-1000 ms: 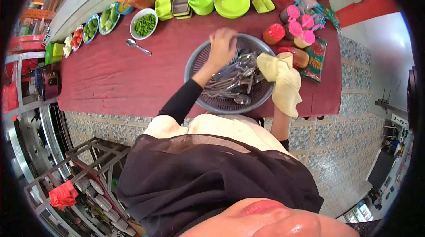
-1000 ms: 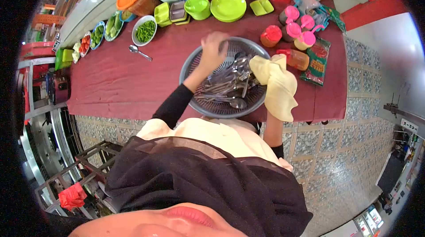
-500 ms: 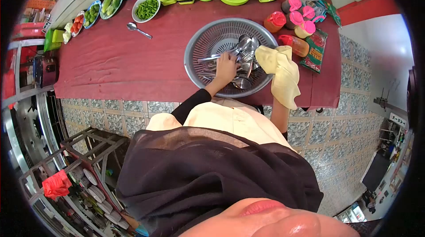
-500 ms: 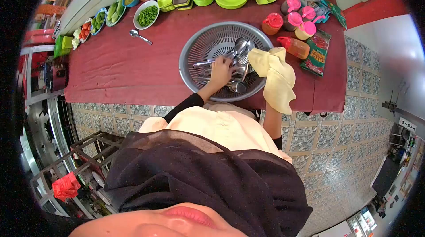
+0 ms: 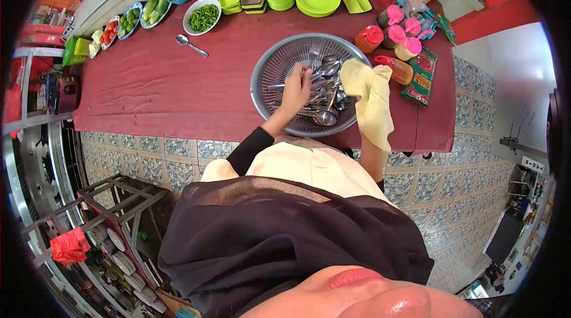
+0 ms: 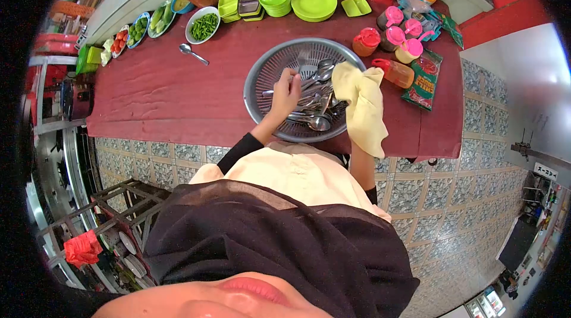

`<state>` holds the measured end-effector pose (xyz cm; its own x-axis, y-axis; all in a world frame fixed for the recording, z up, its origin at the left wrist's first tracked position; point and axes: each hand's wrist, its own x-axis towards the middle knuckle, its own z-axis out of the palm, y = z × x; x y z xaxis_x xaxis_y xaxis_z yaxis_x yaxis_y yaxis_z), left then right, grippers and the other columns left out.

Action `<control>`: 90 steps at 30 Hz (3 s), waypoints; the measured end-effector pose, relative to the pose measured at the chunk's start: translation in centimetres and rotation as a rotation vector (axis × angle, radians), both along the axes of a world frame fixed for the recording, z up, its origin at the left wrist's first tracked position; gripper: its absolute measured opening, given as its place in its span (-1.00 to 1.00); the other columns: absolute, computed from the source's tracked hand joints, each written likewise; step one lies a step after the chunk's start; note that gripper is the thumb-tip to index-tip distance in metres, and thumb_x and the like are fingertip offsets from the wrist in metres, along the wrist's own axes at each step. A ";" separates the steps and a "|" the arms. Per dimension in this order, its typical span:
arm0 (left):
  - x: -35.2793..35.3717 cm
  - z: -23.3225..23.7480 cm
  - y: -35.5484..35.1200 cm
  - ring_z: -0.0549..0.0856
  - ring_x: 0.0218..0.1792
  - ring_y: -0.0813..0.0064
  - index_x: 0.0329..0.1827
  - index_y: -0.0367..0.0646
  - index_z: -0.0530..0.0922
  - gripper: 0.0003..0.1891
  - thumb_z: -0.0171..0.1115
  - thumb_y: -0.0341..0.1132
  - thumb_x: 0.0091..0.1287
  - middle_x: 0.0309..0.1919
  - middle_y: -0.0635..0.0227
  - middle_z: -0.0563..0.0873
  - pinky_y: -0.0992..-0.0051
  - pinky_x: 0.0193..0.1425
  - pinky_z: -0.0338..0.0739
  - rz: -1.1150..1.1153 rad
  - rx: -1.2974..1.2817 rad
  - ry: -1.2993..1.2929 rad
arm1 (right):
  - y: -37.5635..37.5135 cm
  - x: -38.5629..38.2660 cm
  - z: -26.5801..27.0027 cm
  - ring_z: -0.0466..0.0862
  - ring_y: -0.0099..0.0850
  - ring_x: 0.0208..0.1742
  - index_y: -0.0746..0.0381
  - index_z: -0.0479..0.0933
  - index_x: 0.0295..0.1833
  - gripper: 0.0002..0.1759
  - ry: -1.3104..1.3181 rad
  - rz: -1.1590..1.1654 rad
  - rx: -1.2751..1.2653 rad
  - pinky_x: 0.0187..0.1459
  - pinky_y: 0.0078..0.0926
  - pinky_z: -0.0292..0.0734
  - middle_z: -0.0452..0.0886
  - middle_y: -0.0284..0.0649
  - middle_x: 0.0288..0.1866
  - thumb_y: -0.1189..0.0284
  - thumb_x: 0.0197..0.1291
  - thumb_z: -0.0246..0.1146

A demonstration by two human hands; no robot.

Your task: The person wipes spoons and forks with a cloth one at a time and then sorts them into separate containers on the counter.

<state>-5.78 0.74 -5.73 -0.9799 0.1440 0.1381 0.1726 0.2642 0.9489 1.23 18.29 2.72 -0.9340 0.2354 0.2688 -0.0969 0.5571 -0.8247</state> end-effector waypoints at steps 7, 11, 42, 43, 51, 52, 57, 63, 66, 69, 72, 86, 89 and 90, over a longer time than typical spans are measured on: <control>3.0 7.5 0.8 0.20 -0.74 0.77 -0.27 -0.16 0.37 -0.80 -0.17 -0.26 0.45 -0.68 0.56 0.25 0.69 -0.72 0.09 -0.395 0.509 -0.748 | -2.0 -1.0 -9.3 0.50 -0.35 -0.17 0.25 0.39 -0.04 -0.70 0.060 0.370 -0.968 -0.15 -0.47 0.41 0.48 -0.18 -0.17 0.27 0.25 0.01; 4.5 7.0 0.2 0.14 -0.75 0.76 -0.30 -0.13 0.32 -0.80 -0.20 -0.26 0.46 -0.70 0.59 0.18 0.68 -0.72 0.03 -0.395 0.579 -0.873 | -1.7 -1.3 -12.6 0.49 -0.36 -0.09 0.25 0.35 0.04 -0.65 0.094 0.671 -1.432 -0.07 -0.47 0.40 0.46 -0.19 -0.08 0.26 0.27 0.00; 4.3 8.9 0.6 0.23 -0.76 0.75 -0.28 -0.14 0.36 -0.80 -0.16 -0.25 0.45 -0.70 0.56 0.31 0.67 -0.71 0.10 -0.315 0.885 -0.698 | 1.3 -1.3 -11.8 0.43 -0.29 0.13 0.22 0.16 0.32 -0.40 0.177 0.082 0.320 0.17 -0.39 0.33 0.31 -0.18 0.24 0.17 0.26 0.06; 4.3 8.3 1.0 0.27 -0.75 0.73 -0.28 -0.16 0.41 -0.79 -0.14 -0.26 0.44 -0.68 0.54 0.37 0.67 -0.69 0.16 -0.273 0.790 -0.630 | 0.4 -0.5 -13.0 0.43 -0.29 0.13 0.22 0.15 0.32 -0.40 0.158 0.057 0.606 0.18 -0.39 0.33 0.31 -0.18 0.25 0.17 0.26 0.06; 2.4 9.2 -0.6 0.60 -0.44 0.61 -0.33 -0.31 0.60 -0.90 0.16 -0.45 0.21 -0.47 0.32 0.66 0.59 -0.34 0.45 0.029 -0.047 0.114 | 0.7 0.5 -20.8 0.41 -0.27 0.18 0.19 0.12 0.35 -0.36 0.304 -0.644 2.762 0.22 -0.37 0.31 0.26 -0.20 0.30 0.14 0.25 0.08; 1.7 8.7 -1.0 0.61 -0.39 0.59 -0.29 -0.31 0.61 -0.89 0.18 -0.47 0.19 -0.44 0.30 0.67 0.58 -0.30 0.47 0.106 -0.013 0.226 | 0.9 0.6 -21.5 0.41 -0.26 0.18 0.19 0.12 0.36 -0.35 0.336 -0.654 2.793 0.23 -0.37 0.30 0.25 -0.20 0.30 0.13 0.25 0.08; 0.1 9.9 -0.5 0.58 -0.35 0.61 -0.18 -0.24 0.61 -0.81 0.26 -0.48 0.11 -0.37 0.35 0.67 0.58 -0.19 0.48 -0.052 0.120 0.107 | -1.4 0.6 -15.4 0.38 -0.29 0.19 0.20 0.14 0.34 -0.38 0.437 -0.480 2.421 0.21 -0.37 0.31 0.26 -0.19 0.28 0.14 0.26 0.06; -3.3 10.7 -1.9 0.61 -0.40 0.68 -0.35 -0.30 0.65 -0.92 0.28 -0.52 0.08 -0.44 0.36 0.68 0.66 -0.34 0.47 0.084 0.298 -0.025 | -2.1 0.1 -16.2 0.39 -0.30 0.16 0.20 0.16 0.30 -0.41 0.342 -0.317 2.213 0.17 -0.38 0.32 0.28 -0.19 0.24 0.17 0.25 0.06; -5.6 12.7 -2.4 0.60 -0.46 0.72 -0.38 -0.32 0.64 -0.95 0.27 -0.56 0.10 -0.44 0.37 0.69 0.74 -0.44 0.45 0.118 0.458 -0.058 | -1.6 0.0 -15.7 0.39 -0.31 0.14 0.21 0.17 0.29 -0.43 0.194 -0.056 1.582 0.15 -0.39 0.32 0.29 -0.20 0.22 0.18 0.25 0.06; -8.5 14.8 -3.0 0.55 -0.52 0.74 -0.35 -0.32 0.65 -0.94 0.26 -0.55 0.12 -0.45 0.40 0.68 0.75 -0.47 0.41 0.165 0.420 0.011 | -0.8 0.4 -14.0 0.39 -0.31 0.12 0.21 0.18 0.27 -0.45 0.050 0.110 0.837 0.13 -0.40 0.33 0.29 -0.20 0.20 0.19 0.24 0.07; -13.3 16.2 -3.4 0.54 -0.52 0.74 -0.31 -0.36 0.65 -0.90 0.24 -0.53 0.14 -0.45 0.36 0.68 0.74 -0.45 0.43 0.279 0.476 0.233 | -0.2 0.3 -12.7 0.40 -0.32 0.11 0.21 0.19 0.26 -0.46 -0.037 0.115 0.556 0.11 -0.40 0.33 0.30 -0.20 0.18 0.21 0.24 0.07; -35.7 13.0 4.1 0.63 -0.47 0.48 -0.37 -0.17 0.68 -0.84 0.27 -0.59 -0.02 -0.46 0.32 0.71 0.59 -0.34 0.50 0.167 -0.016 0.992 | 1.5 -2.8 -10.5 0.41 -0.34 0.02 0.22 0.24 0.18 -0.54 -0.186 0.081 0.283 0.03 -0.43 0.35 0.34 -0.21 0.08 0.27 0.22 0.08; -37.7 10.7 4.4 0.62 -0.39 0.36 -0.44 -0.15 0.66 -0.91 0.23 -0.50 0.01 -0.49 0.33 0.70 0.50 -0.28 0.51 0.097 -0.216 0.949 | 2.0 -3.1 -10.2 0.42 -0.35 0.00 0.22 0.25 0.17 -0.56 -0.207 0.066 0.267 0.01 -0.43 0.35 0.34 -0.21 0.06 0.28 0.22 0.08; -38.2 10.4 4.6 0.61 -0.31 0.37 -0.45 -0.12 0.66 -0.92 0.22 -0.48 0.01 -0.46 0.36 0.70 0.44 -0.19 0.48 0.111 -0.324 0.967 | 2.1 -3.0 -10.1 0.42 -0.35 0.00 0.22 0.25 0.16 -0.56 -0.217 0.064 0.261 0.00 -0.44 0.35 0.35 -0.21 0.06 0.29 0.22 0.08</control>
<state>-43.96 5.37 4.63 -0.4798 0.2305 0.8465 0.7849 0.5440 0.2968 -1.76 20.44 -7.38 -0.9867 0.1238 0.1055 0.0236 0.7507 -0.6602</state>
